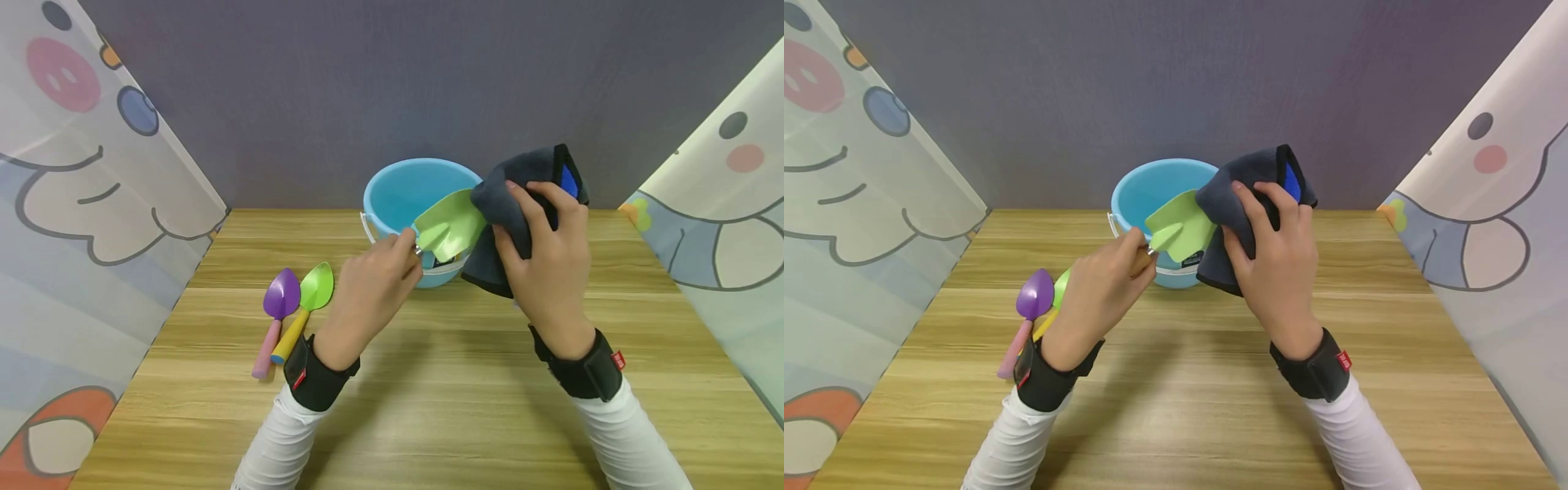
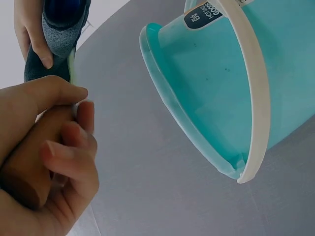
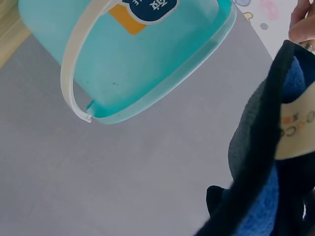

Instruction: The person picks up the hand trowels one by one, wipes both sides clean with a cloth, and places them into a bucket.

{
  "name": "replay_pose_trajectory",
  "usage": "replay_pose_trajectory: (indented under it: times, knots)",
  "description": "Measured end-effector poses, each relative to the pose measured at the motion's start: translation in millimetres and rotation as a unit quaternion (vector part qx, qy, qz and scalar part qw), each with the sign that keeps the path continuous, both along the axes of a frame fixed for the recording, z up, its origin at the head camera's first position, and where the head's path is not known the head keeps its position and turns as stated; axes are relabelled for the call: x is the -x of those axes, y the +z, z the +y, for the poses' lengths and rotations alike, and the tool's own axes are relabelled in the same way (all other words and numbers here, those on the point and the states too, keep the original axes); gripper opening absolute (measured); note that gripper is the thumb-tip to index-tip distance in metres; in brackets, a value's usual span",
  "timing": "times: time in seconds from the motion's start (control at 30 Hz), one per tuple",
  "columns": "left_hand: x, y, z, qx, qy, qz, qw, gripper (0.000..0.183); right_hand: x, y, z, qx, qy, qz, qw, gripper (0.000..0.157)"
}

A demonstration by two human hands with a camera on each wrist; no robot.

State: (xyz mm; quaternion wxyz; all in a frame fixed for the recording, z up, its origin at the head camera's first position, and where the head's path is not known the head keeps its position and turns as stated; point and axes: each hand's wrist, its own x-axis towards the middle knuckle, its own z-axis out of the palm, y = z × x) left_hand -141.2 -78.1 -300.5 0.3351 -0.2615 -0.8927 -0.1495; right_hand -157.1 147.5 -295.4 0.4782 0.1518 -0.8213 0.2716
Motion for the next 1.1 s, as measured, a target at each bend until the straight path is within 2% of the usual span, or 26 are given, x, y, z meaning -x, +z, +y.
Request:
replay_pose_trajectory:
  times: [0.2,0.4,0.53,0.7,0.8,0.93,1.1]
  knots:
    - [-0.1,0.4,0.0,-0.042,0.009,-0.041,0.9982,0.017,1.8,2.7,3.5,0.027,-0.001,0.007,1.0,0.038]
    - [2.1,0.7,-0.8,-0.078,0.005,-0.038,0.9962,0.022,0.1,4.1,3.7,0.06,0.006,0.025,0.998,0.037]
    - [2.3,1.2,-1.6,-0.101,-0.005,-0.049,0.9937,0.021,-2.5,3.9,2.0,0.065,0.012,0.034,0.997,0.038]
    - [2.2,2.0,-1.9,-0.115,-0.014,-0.078,0.9902,0.022,-6.9,2.0,-2.0,0.03,0.039,0.03,0.998,0.039]
    - [1.6,3.2,-1.4,-0.125,-0.021,-0.11,0.9858,0.02,-9.3,-0.2,-5.9,-0.008,0.069,0.026,0.997,0.038]
    - [0.0,5.6,-0.3,-0.146,-0.031,-0.149,0.9776,0.019,-11.4,-3.7,-13.2,-0.052,0.115,0.039,0.991,0.039]
    - [-2.7,7.2,-0.1,-0.164,-0.039,-0.162,0.9722,0.022,-14.6,-7.0,-21.8,-0.079,0.152,0.057,0.984,0.039]
